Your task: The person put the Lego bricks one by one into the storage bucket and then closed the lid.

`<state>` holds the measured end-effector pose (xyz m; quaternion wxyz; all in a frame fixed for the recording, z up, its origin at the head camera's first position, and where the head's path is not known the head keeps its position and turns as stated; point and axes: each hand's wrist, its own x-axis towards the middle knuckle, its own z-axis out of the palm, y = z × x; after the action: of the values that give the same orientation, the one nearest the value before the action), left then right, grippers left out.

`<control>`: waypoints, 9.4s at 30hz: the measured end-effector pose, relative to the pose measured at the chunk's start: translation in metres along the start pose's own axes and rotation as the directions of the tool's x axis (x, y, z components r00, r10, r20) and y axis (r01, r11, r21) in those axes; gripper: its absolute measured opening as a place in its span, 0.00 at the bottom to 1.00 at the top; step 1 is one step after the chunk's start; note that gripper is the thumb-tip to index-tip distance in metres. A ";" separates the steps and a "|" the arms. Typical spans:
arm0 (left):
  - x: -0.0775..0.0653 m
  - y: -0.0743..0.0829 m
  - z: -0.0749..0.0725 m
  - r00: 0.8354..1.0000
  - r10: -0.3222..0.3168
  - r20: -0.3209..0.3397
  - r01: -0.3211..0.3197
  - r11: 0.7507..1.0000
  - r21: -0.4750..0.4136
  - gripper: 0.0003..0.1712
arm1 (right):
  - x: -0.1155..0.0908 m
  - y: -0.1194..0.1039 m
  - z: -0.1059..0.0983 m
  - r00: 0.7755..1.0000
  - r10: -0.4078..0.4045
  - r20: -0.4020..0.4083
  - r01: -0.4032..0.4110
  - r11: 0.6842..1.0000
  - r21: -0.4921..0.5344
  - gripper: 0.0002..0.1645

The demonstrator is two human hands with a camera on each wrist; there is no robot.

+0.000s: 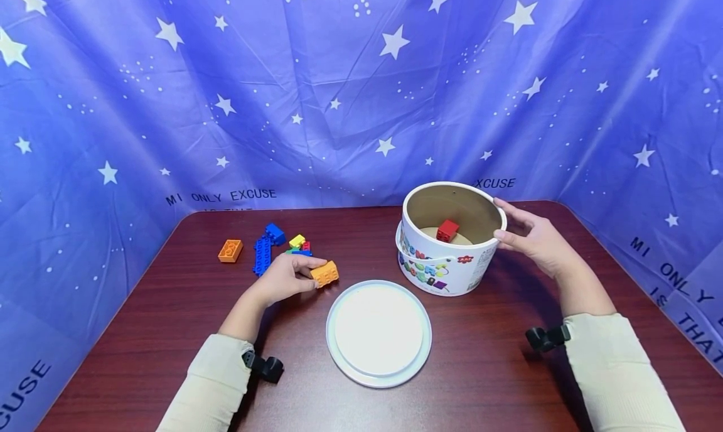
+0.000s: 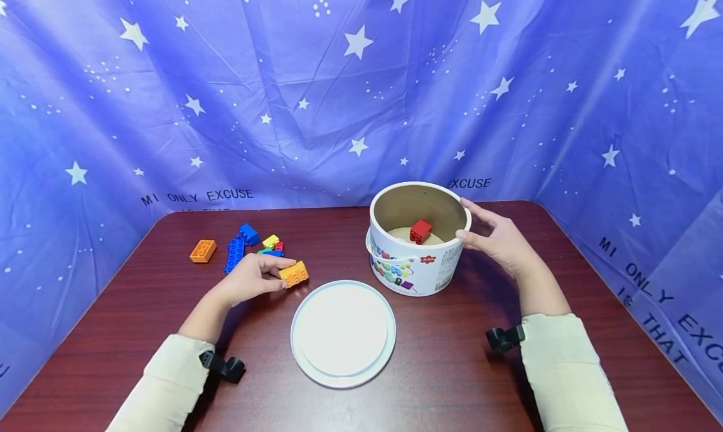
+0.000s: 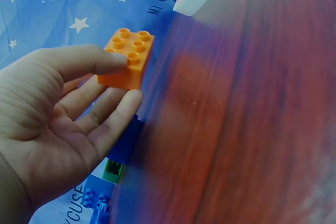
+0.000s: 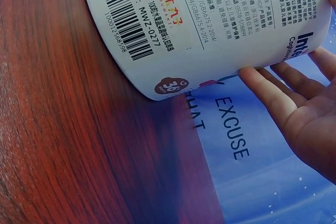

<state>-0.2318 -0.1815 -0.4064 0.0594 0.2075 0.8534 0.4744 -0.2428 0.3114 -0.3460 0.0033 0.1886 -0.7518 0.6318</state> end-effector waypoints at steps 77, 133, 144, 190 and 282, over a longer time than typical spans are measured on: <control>0.077 0.135 -0.001 0.973 0.229 -0.011 -0.228 0.967 -0.113 0.24 | 0.000 0.000 0.001 1.000 0.005 -0.007 -0.005 0.999 -0.054 0.40; 0.157 0.141 0.052 0.999 0.024 -0.032 -0.034 0.947 -0.320 0.21 | -0.001 0.001 0.000 1.000 0.006 -0.001 -0.006 1.000 -0.028 0.40; 0.150 0.137 0.047 0.997 0.047 -0.062 -0.067 0.927 -0.368 0.23 | 0.000 0.001 0.001 1.000 0.009 -0.003 -0.009 1.000 -0.027 0.40; 0.057 0.087 0.006 0.972 0.127 -0.200 -0.176 0.953 -0.248 0.20 | -0.002 0.001 0.002 1.000 0.027 -0.012 -0.027 0.999 -0.021 0.40; 0.003 -0.024 -0.027 0.956 -0.187 -0.226 0.191 0.982 -0.005 0.22 | -0.002 0.002 0.002 1.000 0.015 -0.021 -0.016 0.999 -0.041 0.39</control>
<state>-0.2497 -0.2123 -0.4117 0.0056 0.0705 0.8745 0.4798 -0.2410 0.3102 -0.3486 0.0099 0.1763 -0.7661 0.6181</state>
